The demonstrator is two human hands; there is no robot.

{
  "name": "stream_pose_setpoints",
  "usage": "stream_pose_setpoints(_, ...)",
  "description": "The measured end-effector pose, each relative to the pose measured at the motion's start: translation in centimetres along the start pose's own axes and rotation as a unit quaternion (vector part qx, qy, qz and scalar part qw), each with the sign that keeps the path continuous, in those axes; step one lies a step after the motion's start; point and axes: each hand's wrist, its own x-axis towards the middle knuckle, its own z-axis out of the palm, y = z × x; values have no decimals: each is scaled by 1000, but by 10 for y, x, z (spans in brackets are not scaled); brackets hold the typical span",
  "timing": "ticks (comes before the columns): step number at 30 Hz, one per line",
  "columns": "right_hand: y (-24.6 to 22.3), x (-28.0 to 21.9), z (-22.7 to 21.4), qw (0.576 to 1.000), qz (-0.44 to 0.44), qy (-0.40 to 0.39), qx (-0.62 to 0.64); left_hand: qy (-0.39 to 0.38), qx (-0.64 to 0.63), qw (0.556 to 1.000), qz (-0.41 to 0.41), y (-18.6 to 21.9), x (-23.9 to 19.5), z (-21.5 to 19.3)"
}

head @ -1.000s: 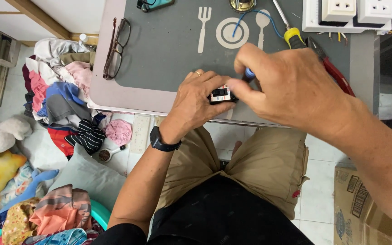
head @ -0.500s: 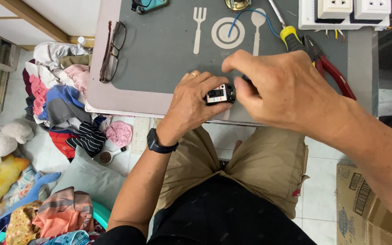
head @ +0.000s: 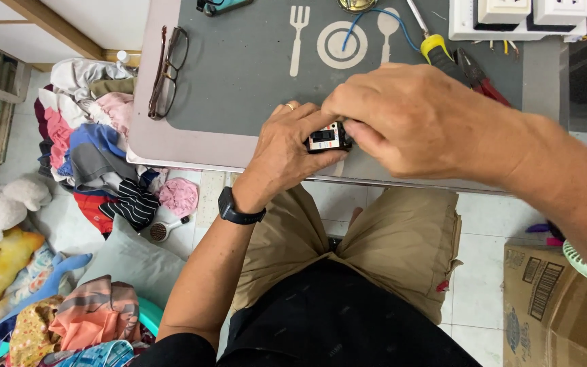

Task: The person uses a blue screwdriver and a yellow screwdriver to tighten screws on a small black electrical component placed on a gray mat. The person switches between the two tools to adjust the component.

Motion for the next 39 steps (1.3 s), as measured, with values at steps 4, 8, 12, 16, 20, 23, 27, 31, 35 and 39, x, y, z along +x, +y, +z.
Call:
stream_pose_setpoints(4, -6, -4, -4, 994, 90, -45, -47, 15, -4, 1000, 21, 4, 1, -1)
stream_pose_setpoints(8, -7, -2, 3, 997, 37, 25, -60, 8, 0, 1000, 4, 4, 1, -1)
stream_pose_setpoints(12, -5, -3, 1, 999, 39, 7, 14, 5, -6, 1000, 6, 1, 0, -1)
stream_pose_setpoints(16, -4, -12, 7, 974, 100, 15, -204, 21, -6, 1000, 14, 4, 1, -1)
stream_pose_setpoints(20, -14, 0, -7, 997, 81, 12, -4, 6, -8, 1000, 2, 4, 2, -2)
stream_pose_setpoints(23, -6, -10, 1, 991, 121, 8, -49, 14, -16, 1000, 11, 6, 2, -3)
stream_pose_setpoints(27, -9, -5, -2, 995, 101, 18, -9, 6, -2, 1000, 18, 2, 1, -2)
stream_pose_setpoints(31, -9, -7, -3, 997, 80, -6, 14, 11, 4, 1000, 18, 1, 0, -1)
stream_pose_setpoints(35, -3, -13, 14, 990, 87, 63, -90, 9, -4, 1000, 19, 5, 2, -2)
stream_pose_setpoints(39, -3, -6, 21, 992, -25, 61, -110, 31, -23, 999, 11, 5, 0, 1)
